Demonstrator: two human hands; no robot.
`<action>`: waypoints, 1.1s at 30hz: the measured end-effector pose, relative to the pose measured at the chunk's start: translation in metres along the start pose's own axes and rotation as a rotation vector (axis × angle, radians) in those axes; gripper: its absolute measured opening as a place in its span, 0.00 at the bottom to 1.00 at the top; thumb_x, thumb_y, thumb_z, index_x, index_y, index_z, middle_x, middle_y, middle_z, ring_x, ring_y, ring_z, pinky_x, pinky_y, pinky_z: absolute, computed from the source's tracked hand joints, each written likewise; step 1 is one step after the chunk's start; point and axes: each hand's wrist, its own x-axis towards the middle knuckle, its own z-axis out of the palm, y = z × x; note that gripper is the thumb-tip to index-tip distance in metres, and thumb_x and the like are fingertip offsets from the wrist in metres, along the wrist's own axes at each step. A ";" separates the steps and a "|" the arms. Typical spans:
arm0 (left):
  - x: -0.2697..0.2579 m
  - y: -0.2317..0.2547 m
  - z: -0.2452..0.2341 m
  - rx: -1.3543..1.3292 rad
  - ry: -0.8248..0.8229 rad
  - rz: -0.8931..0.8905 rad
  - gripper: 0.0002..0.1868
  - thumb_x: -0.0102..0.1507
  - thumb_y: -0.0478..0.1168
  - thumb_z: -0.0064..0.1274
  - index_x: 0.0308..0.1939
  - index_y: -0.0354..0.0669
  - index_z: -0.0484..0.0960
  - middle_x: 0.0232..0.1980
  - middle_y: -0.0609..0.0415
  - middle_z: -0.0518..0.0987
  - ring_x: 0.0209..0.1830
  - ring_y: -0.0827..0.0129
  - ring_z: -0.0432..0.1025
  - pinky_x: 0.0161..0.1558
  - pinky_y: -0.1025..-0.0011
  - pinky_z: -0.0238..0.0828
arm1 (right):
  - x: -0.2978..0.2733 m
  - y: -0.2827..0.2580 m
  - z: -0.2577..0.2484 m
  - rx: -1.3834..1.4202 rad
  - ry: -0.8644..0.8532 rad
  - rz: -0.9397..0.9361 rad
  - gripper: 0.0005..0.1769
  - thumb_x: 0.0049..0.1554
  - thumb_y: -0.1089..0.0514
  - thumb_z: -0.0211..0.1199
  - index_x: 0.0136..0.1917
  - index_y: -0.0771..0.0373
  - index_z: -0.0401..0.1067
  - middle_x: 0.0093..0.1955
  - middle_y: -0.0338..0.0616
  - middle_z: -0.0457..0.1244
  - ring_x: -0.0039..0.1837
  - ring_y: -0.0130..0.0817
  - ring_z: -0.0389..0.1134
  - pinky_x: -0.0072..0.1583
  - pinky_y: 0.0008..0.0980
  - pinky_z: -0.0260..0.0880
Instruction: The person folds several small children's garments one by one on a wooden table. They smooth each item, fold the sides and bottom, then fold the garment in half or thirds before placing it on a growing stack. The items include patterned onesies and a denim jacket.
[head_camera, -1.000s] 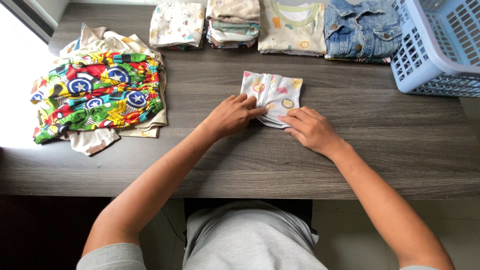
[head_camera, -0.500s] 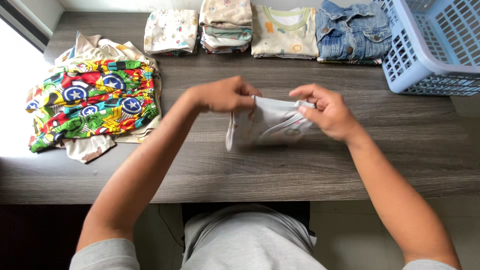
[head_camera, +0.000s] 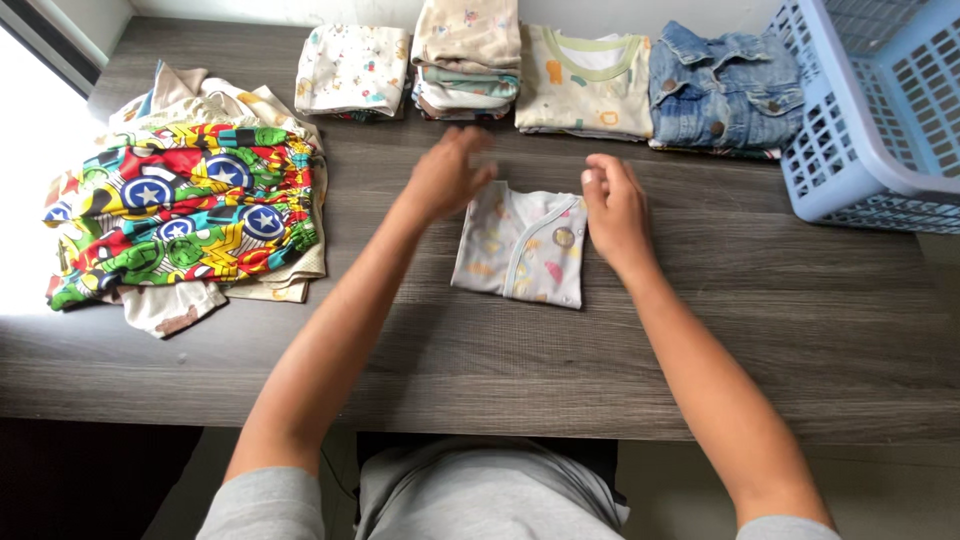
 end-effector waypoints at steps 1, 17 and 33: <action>-0.011 0.004 0.007 0.075 0.225 0.019 0.20 0.68 0.45 0.56 0.63 0.46 0.77 0.62 0.48 0.79 0.62 0.52 0.75 0.59 0.57 0.73 | -0.010 -0.001 0.001 -0.106 0.044 -0.115 0.13 0.69 0.59 0.55 0.65 0.64 0.70 0.61 0.53 0.67 0.63 0.43 0.70 0.64 0.39 0.70; -0.094 0.034 0.031 0.342 0.353 -0.144 0.25 0.65 0.54 0.53 0.59 0.42 0.75 0.54 0.48 0.76 0.54 0.53 0.70 0.51 0.53 0.66 | -0.061 -0.010 -0.004 -0.517 0.052 -0.104 0.26 0.63 0.45 0.62 0.69 0.61 0.71 0.66 0.51 0.60 0.68 0.50 0.60 0.68 0.55 0.55; -0.081 0.020 0.049 -0.080 0.343 -0.125 0.19 0.71 0.51 0.54 0.53 0.42 0.68 0.35 0.43 0.83 0.32 0.46 0.78 0.34 0.52 0.72 | -0.058 0.000 0.026 -0.184 0.036 -0.071 0.11 0.62 0.56 0.63 0.50 0.65 0.68 0.52 0.51 0.65 0.55 0.46 0.68 0.55 0.43 0.69</action>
